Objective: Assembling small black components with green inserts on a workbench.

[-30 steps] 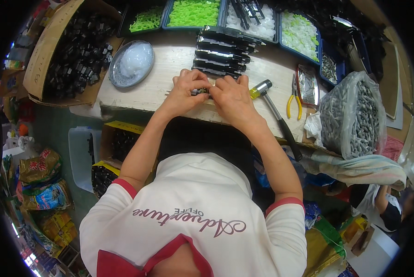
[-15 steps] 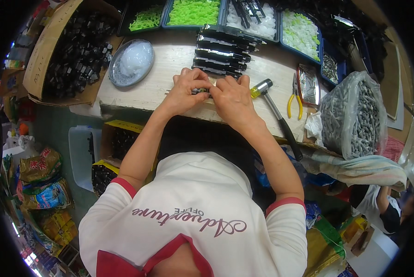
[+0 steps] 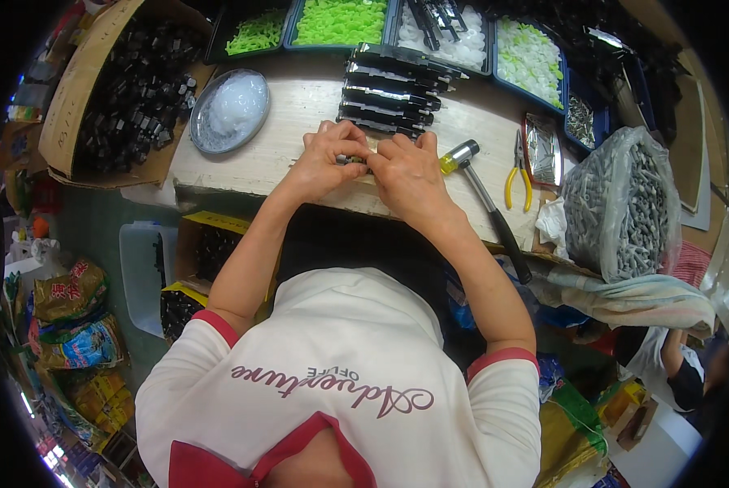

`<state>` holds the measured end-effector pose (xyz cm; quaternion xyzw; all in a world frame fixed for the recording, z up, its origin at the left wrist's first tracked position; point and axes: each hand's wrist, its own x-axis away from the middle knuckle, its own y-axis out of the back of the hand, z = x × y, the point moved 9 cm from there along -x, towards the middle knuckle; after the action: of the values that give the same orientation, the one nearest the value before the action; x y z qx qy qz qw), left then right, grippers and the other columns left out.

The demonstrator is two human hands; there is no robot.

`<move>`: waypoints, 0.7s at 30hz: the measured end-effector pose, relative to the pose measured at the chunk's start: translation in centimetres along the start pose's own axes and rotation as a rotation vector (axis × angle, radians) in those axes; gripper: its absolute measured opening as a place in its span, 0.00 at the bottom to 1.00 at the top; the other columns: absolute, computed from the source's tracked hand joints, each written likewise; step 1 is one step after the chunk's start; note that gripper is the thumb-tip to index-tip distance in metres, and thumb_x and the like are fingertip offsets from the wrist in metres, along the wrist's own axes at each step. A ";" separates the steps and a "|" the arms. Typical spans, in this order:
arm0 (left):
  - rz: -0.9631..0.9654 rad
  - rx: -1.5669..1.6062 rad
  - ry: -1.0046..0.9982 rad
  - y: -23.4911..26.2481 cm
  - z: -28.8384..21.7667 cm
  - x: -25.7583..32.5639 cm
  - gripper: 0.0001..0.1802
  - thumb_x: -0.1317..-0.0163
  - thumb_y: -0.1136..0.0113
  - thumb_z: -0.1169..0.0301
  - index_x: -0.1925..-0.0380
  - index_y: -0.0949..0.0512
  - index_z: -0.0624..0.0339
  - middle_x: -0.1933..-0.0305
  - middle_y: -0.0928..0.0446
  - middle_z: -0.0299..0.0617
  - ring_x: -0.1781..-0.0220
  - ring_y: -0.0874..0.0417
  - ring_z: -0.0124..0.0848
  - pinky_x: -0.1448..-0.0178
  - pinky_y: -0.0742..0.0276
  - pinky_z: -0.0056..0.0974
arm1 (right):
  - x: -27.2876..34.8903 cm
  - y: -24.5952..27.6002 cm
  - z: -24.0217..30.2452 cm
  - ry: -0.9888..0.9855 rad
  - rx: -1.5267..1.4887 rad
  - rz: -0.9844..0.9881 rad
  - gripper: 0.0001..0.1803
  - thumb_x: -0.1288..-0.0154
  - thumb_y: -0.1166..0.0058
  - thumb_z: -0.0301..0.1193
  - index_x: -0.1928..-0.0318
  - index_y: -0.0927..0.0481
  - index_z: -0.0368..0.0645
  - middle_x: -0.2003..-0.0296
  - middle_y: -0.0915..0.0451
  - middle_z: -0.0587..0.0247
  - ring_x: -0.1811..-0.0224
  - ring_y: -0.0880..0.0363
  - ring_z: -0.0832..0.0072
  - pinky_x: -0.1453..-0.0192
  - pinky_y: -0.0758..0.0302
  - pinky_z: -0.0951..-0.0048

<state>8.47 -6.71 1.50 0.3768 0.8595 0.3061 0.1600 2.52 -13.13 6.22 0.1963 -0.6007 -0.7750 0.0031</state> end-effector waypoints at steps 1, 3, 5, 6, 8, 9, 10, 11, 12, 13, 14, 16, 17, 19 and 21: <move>0.001 0.000 0.002 0.0 0.0 0.0 0.10 0.56 0.35 0.71 0.70 0.19 0.53 0.61 0.29 0.32 0.52 0.34 0.32 0.44 0.48 0.39 | 0.0 0.0 -0.1 -0.001 -0.024 -0.002 0.08 0.53 0.42 0.25 0.69 0.22 0.45 0.75 0.29 0.70 0.66 0.30 0.73 0.59 0.41 0.67; -0.027 0.032 0.029 0.1 0.2 0.2 0.12 0.57 0.35 0.70 0.68 0.20 0.52 0.60 0.29 0.32 0.53 0.34 0.33 0.44 0.49 0.39 | -0.2 0.0 -0.1 -0.005 -0.038 0.003 0.07 0.53 0.42 0.25 0.70 0.22 0.45 0.75 0.29 0.69 0.66 0.30 0.73 0.59 0.41 0.67; -0.030 0.022 0.022 0.1 0.3 0.1 0.13 0.56 0.35 0.70 0.67 0.21 0.52 0.60 0.29 0.32 0.53 0.34 0.33 0.44 0.49 0.39 | -0.4 -0.2 -0.2 -0.009 -0.051 0.006 0.05 0.53 0.43 0.25 0.72 0.23 0.45 0.76 0.29 0.69 0.66 0.30 0.73 0.60 0.41 0.67; -0.034 0.012 0.010 0.1 0.2 0.1 0.14 0.56 0.35 0.69 0.66 0.21 0.52 0.60 0.29 0.32 0.53 0.34 0.33 0.44 0.49 0.39 | -0.4 -0.3 -0.2 -0.012 -0.068 0.009 0.05 0.54 0.43 0.24 0.73 0.23 0.44 0.76 0.29 0.68 0.66 0.30 0.72 0.60 0.41 0.67; -0.027 0.010 0.014 0.1 0.1 0.2 0.13 0.56 0.36 0.69 0.66 0.21 0.52 0.60 0.29 0.32 0.53 0.34 0.33 0.43 0.49 0.39 | -0.6 -0.2 -0.2 -0.016 -0.082 0.007 0.04 0.54 0.43 0.24 0.74 0.24 0.44 0.76 0.29 0.68 0.66 0.30 0.72 0.60 0.41 0.67; -0.022 0.008 0.017 0.0 0.1 0.2 0.13 0.56 0.36 0.69 0.66 0.21 0.52 0.60 0.29 0.32 0.53 0.34 0.33 0.43 0.49 0.39 | -0.7 -0.4 -0.1 -0.013 -0.070 0.039 0.04 0.54 0.44 0.24 0.74 0.23 0.44 0.76 0.29 0.68 0.66 0.29 0.72 0.60 0.41 0.67; -0.021 0.005 0.011 -0.1 0.2 0.1 0.13 0.56 0.36 0.69 0.66 0.21 0.52 0.60 0.29 0.32 0.53 0.34 0.33 0.43 0.49 0.39 | -0.8 -0.5 -0.1 -0.011 -0.056 0.070 0.04 0.54 0.44 0.23 0.74 0.23 0.44 0.76 0.28 0.68 0.66 0.29 0.72 0.60 0.41 0.67; -0.042 0.035 -0.001 -0.1 0.3 0.1 0.12 0.57 0.36 0.69 0.68 0.20 0.50 0.61 0.29 0.32 0.53 0.34 0.34 0.45 0.49 0.40 | -0.7 -0.3 -0.1 -0.013 -0.053 0.063 0.04 0.54 0.44 0.23 0.74 0.23 0.44 0.76 0.28 0.68 0.66 0.29 0.72 0.60 0.41 0.67; -0.060 0.065 -0.015 0.1 0.2 0.1 0.10 0.58 0.37 0.69 0.70 0.20 0.48 0.62 0.29 0.31 0.53 0.35 0.34 0.46 0.49 0.40 | -0.6 -0.3 -0.3 -0.030 -0.047 0.074 0.04 0.53 0.44 0.24 0.73 0.22 0.44 0.76 0.28 0.68 0.66 0.29 0.72 0.60 0.41 0.67; -0.058 0.061 -0.023 0.1 0.0 0.1 0.10 0.58 0.37 0.69 0.70 0.20 0.48 0.62 0.29 0.31 0.53 0.35 0.34 0.46 0.49 0.40 | -0.5 -0.2 -0.5 -0.050 -0.040 0.085 0.05 0.52 0.44 0.24 0.71 0.21 0.45 0.76 0.28 0.68 0.66 0.29 0.72 0.60 0.41 0.67; -0.034 0.032 -0.014 0.1 0.0 0.3 0.12 0.57 0.36 0.68 0.68 0.20 0.50 0.61 0.29 0.32 0.53 0.34 0.34 0.45 0.49 0.40 | -0.4 0.1 -0.7 -0.048 -0.040 0.079 0.05 0.52 0.44 0.24 0.71 0.21 0.45 0.76 0.28 0.68 0.66 0.29 0.72 0.60 0.41 0.67; -0.009 0.000 -0.009 0.0 -0.1 0.2 0.13 0.56 0.36 0.68 0.66 0.21 0.52 0.60 0.29 0.33 0.52 0.33 0.33 0.44 0.49 0.39 | 0.5 2.0 -2.3 -0.071 -0.136 -0.038 0.06 0.50 0.44 0.23 0.69 0.20 0.43 0.75 0.26 0.66 0.67 0.27 0.71 0.61 0.37 0.68; -0.014 -0.003 -0.024 0.0 -0.5 0.2 0.14 0.57 0.35 0.68 0.66 0.21 0.51 0.60 0.29 0.32 0.52 0.33 0.33 0.44 0.48 0.38 | 1.3 3.3 -3.9 -0.115 -0.212 -0.127 0.06 0.48 0.45 0.22 0.68 0.20 0.41 0.74 0.25 0.64 0.68 0.26 0.71 0.63 0.34 0.70; -0.027 -0.013 -0.024 0.1 -0.4 0.5 0.14 0.57 0.34 0.67 0.66 0.20 0.51 0.60 0.28 0.32 0.53 0.33 0.33 0.44 0.48 0.38 | 2.8 5.9 -6.9 -0.205 -0.270 -0.218 0.06 0.47 0.46 0.20 0.66 0.21 0.36 0.72 0.24 0.58 0.73 0.25 0.71 0.69 0.30 0.77; -0.082 -0.040 0.025 0.2 -0.3 0.1 0.15 0.59 0.33 0.68 0.67 0.20 0.50 0.61 0.28 0.32 0.54 0.33 0.32 0.45 0.47 0.37 | 4.9 9.0 -9.3 -0.308 -0.261 -0.294 0.07 0.46 0.46 0.19 0.65 0.22 0.36 0.72 0.24 0.59 0.72 0.26 0.72 0.69 0.31 0.77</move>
<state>8.38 -6.63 1.84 0.3344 0.8698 0.3209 0.1691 -1.18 -25.48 11.32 0.1590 -0.4538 -0.8589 -0.1760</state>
